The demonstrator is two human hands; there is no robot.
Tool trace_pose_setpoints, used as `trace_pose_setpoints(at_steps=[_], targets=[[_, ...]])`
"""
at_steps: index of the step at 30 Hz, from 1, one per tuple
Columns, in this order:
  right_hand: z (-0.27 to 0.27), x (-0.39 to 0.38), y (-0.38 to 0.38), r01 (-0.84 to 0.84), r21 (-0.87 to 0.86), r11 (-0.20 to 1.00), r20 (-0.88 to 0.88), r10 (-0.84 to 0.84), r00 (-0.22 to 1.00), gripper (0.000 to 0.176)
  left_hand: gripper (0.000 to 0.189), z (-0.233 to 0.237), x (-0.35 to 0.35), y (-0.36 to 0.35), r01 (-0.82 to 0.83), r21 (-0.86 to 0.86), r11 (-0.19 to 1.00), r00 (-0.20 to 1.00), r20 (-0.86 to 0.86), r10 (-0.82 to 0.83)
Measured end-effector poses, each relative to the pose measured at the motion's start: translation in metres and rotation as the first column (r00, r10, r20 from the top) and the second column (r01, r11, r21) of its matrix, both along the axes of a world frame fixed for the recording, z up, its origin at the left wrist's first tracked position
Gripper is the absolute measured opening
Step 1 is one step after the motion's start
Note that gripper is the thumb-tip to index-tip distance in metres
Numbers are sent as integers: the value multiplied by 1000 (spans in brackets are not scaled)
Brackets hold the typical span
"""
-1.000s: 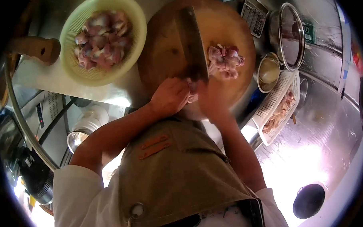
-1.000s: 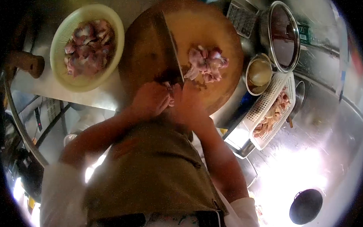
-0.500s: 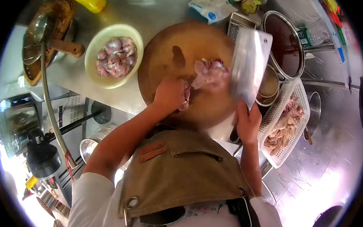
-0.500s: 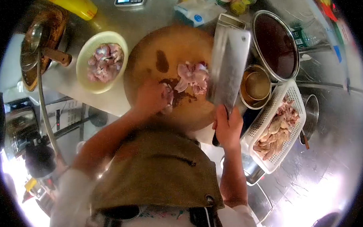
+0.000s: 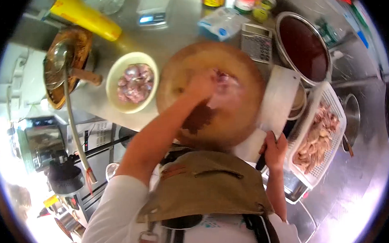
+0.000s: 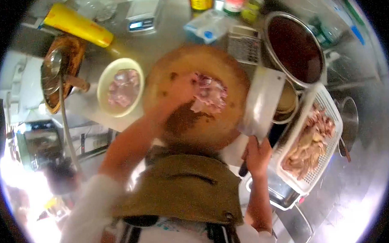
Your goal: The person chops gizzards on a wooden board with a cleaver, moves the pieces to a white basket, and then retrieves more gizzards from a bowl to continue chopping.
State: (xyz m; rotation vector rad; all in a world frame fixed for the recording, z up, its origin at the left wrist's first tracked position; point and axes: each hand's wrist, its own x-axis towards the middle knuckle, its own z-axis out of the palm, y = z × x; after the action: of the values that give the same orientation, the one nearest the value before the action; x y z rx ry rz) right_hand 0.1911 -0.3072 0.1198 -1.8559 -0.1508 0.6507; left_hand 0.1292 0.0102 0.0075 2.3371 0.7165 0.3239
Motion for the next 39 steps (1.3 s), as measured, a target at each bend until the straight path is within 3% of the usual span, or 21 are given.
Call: trace_pose_setpoints(at_steps=[3, 6, 8, 10, 12, 14, 18, 21, 24, 26, 28, 30, 32, 34, 36, 37, 38, 39], targets=[[0, -3, 10, -20, -22, 1000, -19, 20, 1000, 14, 23, 26, -23, -2, 48, 423, 905, 962, 225, -156], [-1, -10, 16, -2, -3, 1000, -32, 2, 999, 13, 29, 52, -73, 39, -149, 417, 897, 982, -47, 185], [8, -16, 28, -9, -40, 999, -58, 7, 998, 12, 19, 59, -121, 90, -392, 317, 864, 911, 1, 413], [11, -19, 40, -44, -63, 997, -51, 41, 998, 12, 22, 81, -151, 135, -453, 369, 812, 791, -254, 557], [12, -25, 51, -48, -62, 997, -77, 43, 996, 13, 28, 10, -192, 203, -284, 450, 847, 738, -461, 493], [11, -25, 57, -116, -119, 986, -88, 106, 990, 13, 33, 18, -189, 206, -226, 364, 904, 772, -499, 394], [19, -33, 73, -178, -69, 982, -88, 172, 981, 15, 39, 12, -186, 221, -125, 294, 948, 845, -470, 257], [17, -36, 72, -217, -71, 974, -115, 208, 971, 15, 39, 17, -190, 230, -361, 68, 930, 826, -440, 352], [24, -41, 73, -241, -61, 969, -109, 233, 966, 14, 37, 36, -192, 227, -474, -71, 878, 862, -243, 445], [19, -42, 63, -233, -59, 971, -90, 227, 970, 14, 34, 47, -196, 222, -527, -399, 750, 847, -179, 500], [16, -46, 59, -219, -38, 975, -75, 216, 973, 13, 31, 87, -191, 185, -463, -734, 497, 804, -113, 583], [19, -45, 55, -192, -18, 981, -61, 190, 980, 13, 30, 89, -186, 160, -431, -748, 505, 831, -111, 545], [20, -40, 49, -192, 12, 981, -125, 192, 973, 11, 32, 77, -188, 137, -176, -543, 821, 973, 33, 229], [11, -38, 43, -176, -5, 984, -77, 175, 982, 14, 32, 78, -176, 99, -118, -525, 843, 989, 15, 148], [6, -35, 37, -197, -3, 980, -103, 196, 975, 13, 32, 89, -158, 59, -337, -690, 641, 932, -148, 331], [12, -35, 39, -186, 10, 983, -132, 186, 974, 13, 30, 58, -163, 55, -180, -380, 907, 980, -148, 132], [12, -35, 35, -186, 25, 982, -141, 188, 972, 13, 29, 27, -167, 51, -14, 32, 999, 981, -194, 20], [10, -34, 32, -189, 44, 981, -149, 194, 970, 13, 30, 11, -158, 29, 58, 363, 930, 993, -118, -16]])
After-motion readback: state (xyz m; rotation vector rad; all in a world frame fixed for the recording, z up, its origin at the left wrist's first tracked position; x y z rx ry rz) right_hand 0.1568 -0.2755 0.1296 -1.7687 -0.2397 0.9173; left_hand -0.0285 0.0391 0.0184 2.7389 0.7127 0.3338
